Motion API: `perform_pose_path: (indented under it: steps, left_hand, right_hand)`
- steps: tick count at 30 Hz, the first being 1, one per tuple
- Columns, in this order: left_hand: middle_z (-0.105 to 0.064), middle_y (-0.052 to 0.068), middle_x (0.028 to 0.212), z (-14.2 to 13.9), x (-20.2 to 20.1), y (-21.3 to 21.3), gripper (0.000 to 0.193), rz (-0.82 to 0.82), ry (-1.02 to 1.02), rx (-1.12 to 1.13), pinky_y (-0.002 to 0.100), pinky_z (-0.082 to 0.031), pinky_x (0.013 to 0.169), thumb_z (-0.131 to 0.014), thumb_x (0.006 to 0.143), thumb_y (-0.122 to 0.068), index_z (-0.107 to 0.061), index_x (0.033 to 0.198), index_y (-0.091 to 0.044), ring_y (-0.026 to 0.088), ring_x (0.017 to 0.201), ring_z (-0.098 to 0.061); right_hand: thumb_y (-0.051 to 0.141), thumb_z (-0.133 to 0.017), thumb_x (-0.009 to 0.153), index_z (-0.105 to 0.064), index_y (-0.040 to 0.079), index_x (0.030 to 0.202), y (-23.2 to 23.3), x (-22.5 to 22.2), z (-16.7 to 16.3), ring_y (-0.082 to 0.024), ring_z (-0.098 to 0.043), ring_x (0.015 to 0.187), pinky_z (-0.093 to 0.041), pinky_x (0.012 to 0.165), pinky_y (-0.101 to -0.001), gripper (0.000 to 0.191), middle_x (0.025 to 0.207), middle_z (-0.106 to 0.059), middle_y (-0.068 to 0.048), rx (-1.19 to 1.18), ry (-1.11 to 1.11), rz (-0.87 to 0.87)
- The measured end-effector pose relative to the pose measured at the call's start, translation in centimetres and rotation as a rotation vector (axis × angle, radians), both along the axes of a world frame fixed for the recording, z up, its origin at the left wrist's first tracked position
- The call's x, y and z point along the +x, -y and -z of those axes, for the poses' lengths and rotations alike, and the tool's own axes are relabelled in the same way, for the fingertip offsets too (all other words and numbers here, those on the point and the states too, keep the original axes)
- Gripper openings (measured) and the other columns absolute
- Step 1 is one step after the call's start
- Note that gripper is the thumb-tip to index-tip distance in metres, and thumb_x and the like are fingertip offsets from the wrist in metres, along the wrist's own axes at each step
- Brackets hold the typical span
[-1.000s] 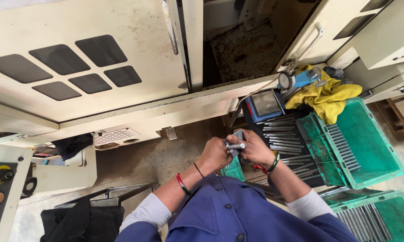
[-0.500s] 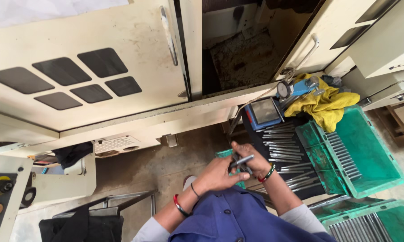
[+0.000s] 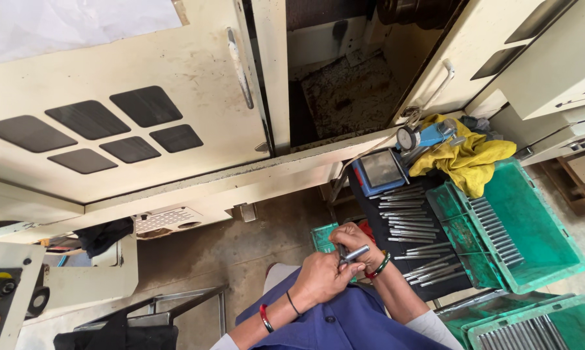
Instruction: The person opens a machine door, removes a cylindrical metal part from the machine, measures it with a dial caliper, wipes it with a yellow cloth, and places it in a green bin. The person repeats this process with multiple metal parts, measuring and wiping each one before placing them in the bin.
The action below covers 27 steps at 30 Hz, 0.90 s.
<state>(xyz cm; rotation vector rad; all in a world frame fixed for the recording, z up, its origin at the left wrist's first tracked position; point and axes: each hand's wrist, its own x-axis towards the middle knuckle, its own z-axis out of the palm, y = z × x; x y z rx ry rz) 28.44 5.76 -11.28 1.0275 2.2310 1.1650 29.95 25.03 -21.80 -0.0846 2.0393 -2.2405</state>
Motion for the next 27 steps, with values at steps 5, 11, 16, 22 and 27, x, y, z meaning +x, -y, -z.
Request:
perform_pose_path:
  steps: [5, 11, 16, 22, 27]
  left_hand:
    - [-0.064, 0.013, 0.061, -1.9, -0.2, 0.4, 0.048, -0.01, 0.077, 0.038, 0.045, -0.053, 0.058, -0.071, 0.091, -0.051, -0.067, 0.076, -0.006, 0.035, 0.062, -0.067]
    - [-0.062, 0.017, 0.061, -3.4, -1.2, 1.2, 0.049, 0.041, 0.151, 0.051, 0.045, -0.052, 0.058, -0.075, 0.089, -0.045, -0.06, 0.08, 0.001, 0.036, 0.06, -0.067]
    - [-0.061, 0.016, 0.059, -2.5, -1.1, 1.3, 0.046, 0.016, 0.164, 0.101, 0.043, -0.053, 0.057, -0.074, 0.09, -0.043, -0.061, 0.08, -0.001, 0.034, 0.059, -0.068]
    - [-0.064, 0.014, 0.062, -0.9, -0.1, 1.2, 0.036, 0.029, 0.128, 0.161, 0.042, -0.053, 0.057, -0.073, 0.093, -0.039, -0.07, 0.085, -0.003, 0.035, 0.062, -0.069]
    - [-0.065, 0.014, 0.064, -0.9, 1.0, 1.1, 0.032, 0.042, 0.104, 0.178, 0.042, -0.053, 0.056, -0.073, 0.096, -0.034, -0.071, 0.084, -0.005, 0.034, 0.06, -0.068]
  right_hand:
    - [0.014, -0.063, 0.089, -0.043, -0.003, 0.059, 0.6, -0.3, -1.6, -0.008, -0.034, 0.05, -0.028, 0.045, -0.0326, 0.039, 0.054, -0.039, -0.003, -0.067, 0.184, 0.027]
    - [0.015, -0.06, 0.086, -0.048, -0.002, 0.066, 0.6, -1.2, -3.3, -0.011, -0.043, 0.054, -0.036, 0.052, -0.0339, 0.029, 0.058, -0.047, -0.007, -0.006, 0.026, -0.072]
    - [0.019, -0.069, 0.083, -0.049, -0.005, 0.076, 0.9, -1.0, -3.0, -0.013, -0.046, 0.058, -0.038, 0.052, -0.034, 0.032, 0.064, -0.047, -0.009, 0.233, -0.429, -0.149]
    - [0.017, -0.064, 0.091, -0.045, 0.0, 0.064, 0.8, 0.2, -0.9, -0.012, -0.034, 0.054, -0.029, 0.05, -0.0325, 0.037, 0.058, -0.039, -0.004, -0.191, 0.19, -0.056]
    - [0.02, -0.062, 0.088, -0.054, -0.002, 0.073, 0.1, 0.3, -0.2, -0.01, -0.042, 0.055, -0.035, 0.052, -0.03, 0.028, 0.06, -0.047, 0.001, 0.064, -0.153, -0.198]
